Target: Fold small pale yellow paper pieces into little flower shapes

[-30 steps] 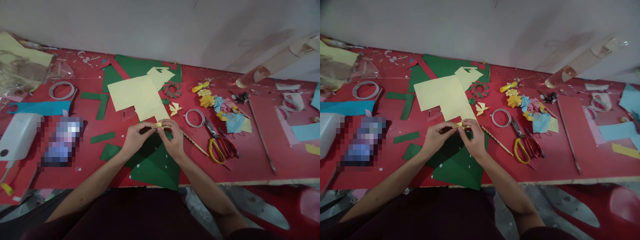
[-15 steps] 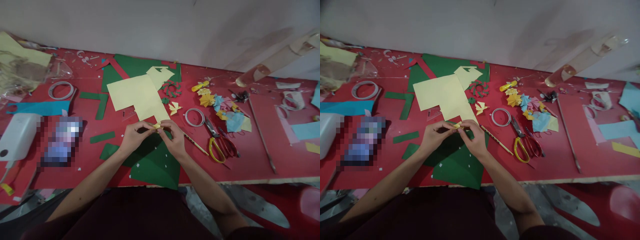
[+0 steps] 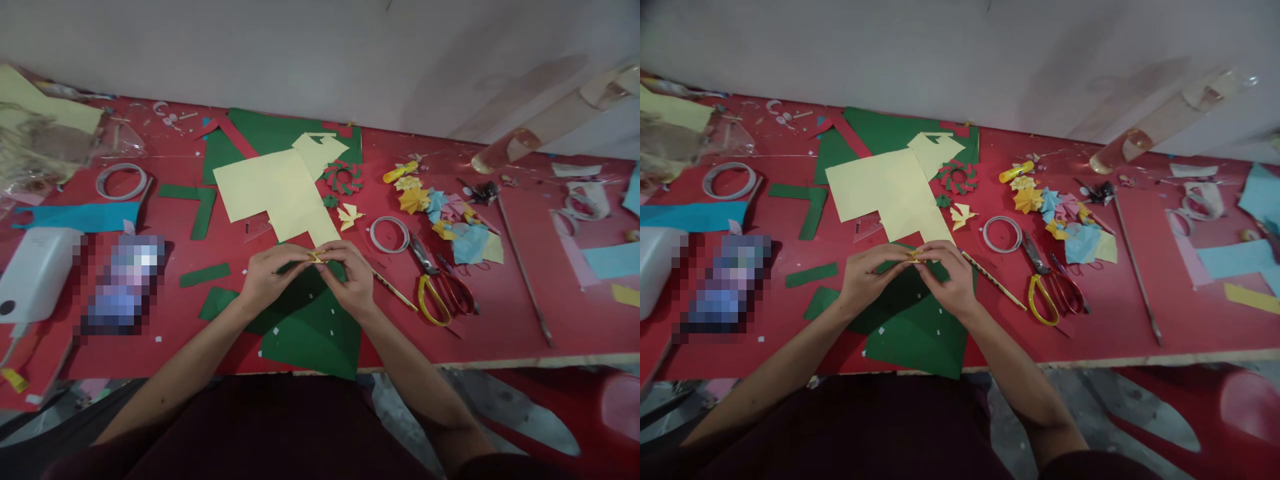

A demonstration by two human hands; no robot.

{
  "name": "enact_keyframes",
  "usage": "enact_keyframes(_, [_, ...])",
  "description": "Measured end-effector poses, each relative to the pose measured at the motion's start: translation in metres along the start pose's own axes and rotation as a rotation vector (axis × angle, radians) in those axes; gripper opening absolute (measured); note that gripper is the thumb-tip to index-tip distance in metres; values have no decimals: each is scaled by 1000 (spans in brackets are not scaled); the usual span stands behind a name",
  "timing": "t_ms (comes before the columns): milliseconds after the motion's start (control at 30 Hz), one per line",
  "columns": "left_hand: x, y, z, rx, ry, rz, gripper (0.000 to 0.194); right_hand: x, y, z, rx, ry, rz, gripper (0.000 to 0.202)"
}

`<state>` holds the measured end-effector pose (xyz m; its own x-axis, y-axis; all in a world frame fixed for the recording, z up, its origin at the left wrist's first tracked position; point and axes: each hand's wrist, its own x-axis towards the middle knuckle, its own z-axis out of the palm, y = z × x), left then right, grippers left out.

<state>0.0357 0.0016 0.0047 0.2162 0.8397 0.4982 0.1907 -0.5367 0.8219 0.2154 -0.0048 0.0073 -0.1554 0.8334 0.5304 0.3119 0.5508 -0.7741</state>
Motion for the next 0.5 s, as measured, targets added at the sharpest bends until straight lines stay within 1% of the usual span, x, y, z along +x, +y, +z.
enact_keyframes(133, [0,-3,-1,53,-36,84,15,1,2,-2,-25,-19,-94,32])
enact_keyframes(267, [2,-4,-5,97,-65,120,13,3,6,-5,-73,-83,-184,30])
enact_keyframes(400, [4,-4,-7,100,-79,99,15,3,9,-8,-147,-119,-190,25])
enact_keyframes(500, [2,-2,-6,71,-63,45,14,3,8,-7,-157,-97,-156,23])
